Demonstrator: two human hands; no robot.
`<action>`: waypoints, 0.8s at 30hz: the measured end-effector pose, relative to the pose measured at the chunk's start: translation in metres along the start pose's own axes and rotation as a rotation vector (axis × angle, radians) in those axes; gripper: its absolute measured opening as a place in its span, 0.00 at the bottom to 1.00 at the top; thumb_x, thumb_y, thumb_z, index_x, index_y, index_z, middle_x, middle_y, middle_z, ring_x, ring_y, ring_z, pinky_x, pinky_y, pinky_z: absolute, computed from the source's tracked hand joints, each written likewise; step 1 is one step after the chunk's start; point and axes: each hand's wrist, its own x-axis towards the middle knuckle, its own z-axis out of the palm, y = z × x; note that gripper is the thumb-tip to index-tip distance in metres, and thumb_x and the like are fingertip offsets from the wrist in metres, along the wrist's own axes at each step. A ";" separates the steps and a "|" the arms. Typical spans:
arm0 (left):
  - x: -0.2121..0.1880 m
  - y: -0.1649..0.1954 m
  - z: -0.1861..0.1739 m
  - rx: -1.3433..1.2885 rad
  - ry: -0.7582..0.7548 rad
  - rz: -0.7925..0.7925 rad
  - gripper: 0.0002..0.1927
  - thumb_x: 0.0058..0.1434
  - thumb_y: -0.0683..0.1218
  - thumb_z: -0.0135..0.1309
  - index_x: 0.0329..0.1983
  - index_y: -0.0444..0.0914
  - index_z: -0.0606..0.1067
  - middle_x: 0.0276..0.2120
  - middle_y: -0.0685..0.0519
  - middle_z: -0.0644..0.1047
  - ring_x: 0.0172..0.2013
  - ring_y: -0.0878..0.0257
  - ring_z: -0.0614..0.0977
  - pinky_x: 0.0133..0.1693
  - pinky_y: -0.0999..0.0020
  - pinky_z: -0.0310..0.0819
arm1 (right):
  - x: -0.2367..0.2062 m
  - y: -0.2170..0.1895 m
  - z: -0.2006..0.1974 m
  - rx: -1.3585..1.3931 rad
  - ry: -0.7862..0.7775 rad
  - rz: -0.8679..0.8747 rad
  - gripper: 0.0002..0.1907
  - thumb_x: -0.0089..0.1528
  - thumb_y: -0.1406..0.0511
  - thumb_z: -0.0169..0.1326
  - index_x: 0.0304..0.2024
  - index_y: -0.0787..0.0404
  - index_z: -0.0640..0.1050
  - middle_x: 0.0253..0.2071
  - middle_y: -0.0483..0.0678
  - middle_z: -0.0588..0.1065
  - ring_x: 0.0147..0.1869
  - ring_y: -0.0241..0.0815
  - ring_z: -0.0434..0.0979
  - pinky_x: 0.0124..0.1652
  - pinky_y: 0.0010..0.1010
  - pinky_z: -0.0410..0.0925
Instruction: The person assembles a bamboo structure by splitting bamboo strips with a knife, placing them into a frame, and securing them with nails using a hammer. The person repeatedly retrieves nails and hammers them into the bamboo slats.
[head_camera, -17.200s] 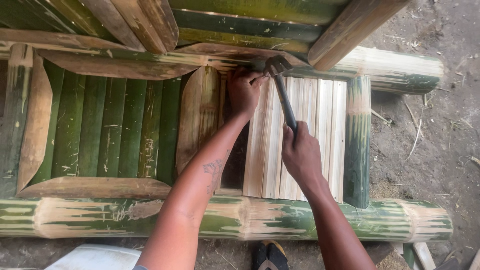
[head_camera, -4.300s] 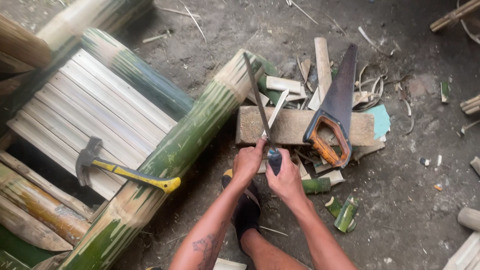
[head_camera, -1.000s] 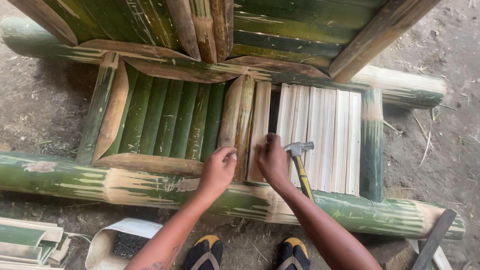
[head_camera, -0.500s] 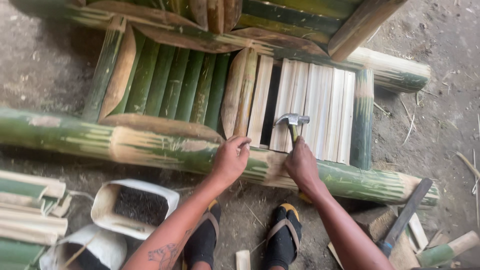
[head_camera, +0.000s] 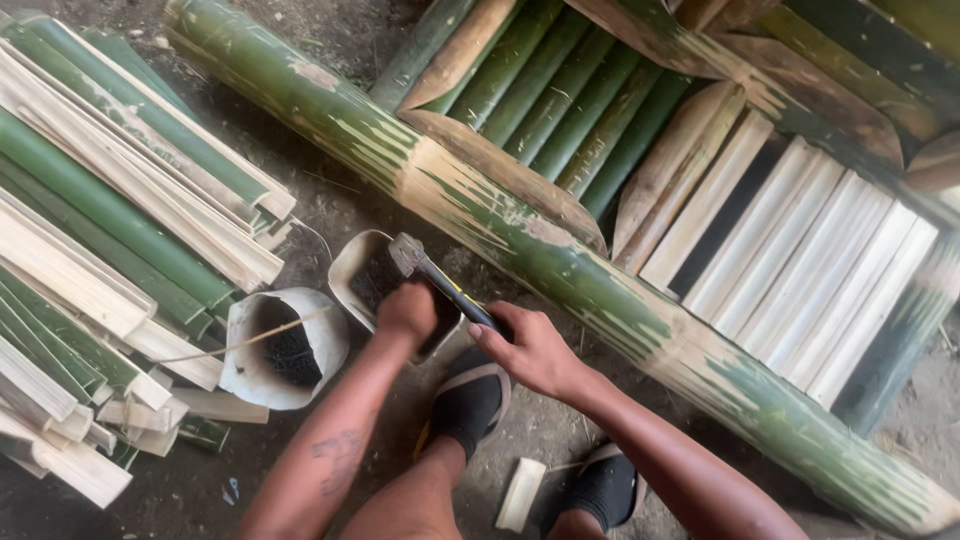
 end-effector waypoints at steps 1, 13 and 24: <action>0.003 0.000 0.004 0.019 0.029 0.031 0.08 0.57 0.40 0.49 0.29 0.36 0.80 0.36 0.38 0.81 0.41 0.44 0.84 0.46 0.49 0.78 | 0.004 -0.001 -0.002 0.002 -0.019 -0.043 0.21 0.64 0.53 0.52 0.38 0.66 0.78 0.23 0.52 0.74 0.26 0.43 0.73 0.31 0.39 0.68; -0.027 0.002 -0.087 -0.480 0.000 -0.065 0.10 0.59 0.41 0.58 0.43 0.33 0.81 0.34 0.45 0.84 0.32 0.58 0.85 0.37 0.61 0.81 | -0.018 -0.005 0.004 0.255 -0.095 0.285 0.17 0.61 0.58 0.52 0.45 0.63 0.75 0.22 0.43 0.69 0.21 0.35 0.69 0.22 0.31 0.66; 0.011 0.130 -0.130 -0.849 0.164 0.324 0.09 0.64 0.43 0.57 0.43 0.35 0.82 0.27 0.49 0.83 0.27 0.62 0.81 0.32 0.66 0.76 | -0.084 0.002 -0.076 0.510 0.250 -0.063 0.21 0.69 0.58 0.46 0.58 0.65 0.70 0.27 0.40 0.69 0.25 0.30 0.69 0.24 0.24 0.67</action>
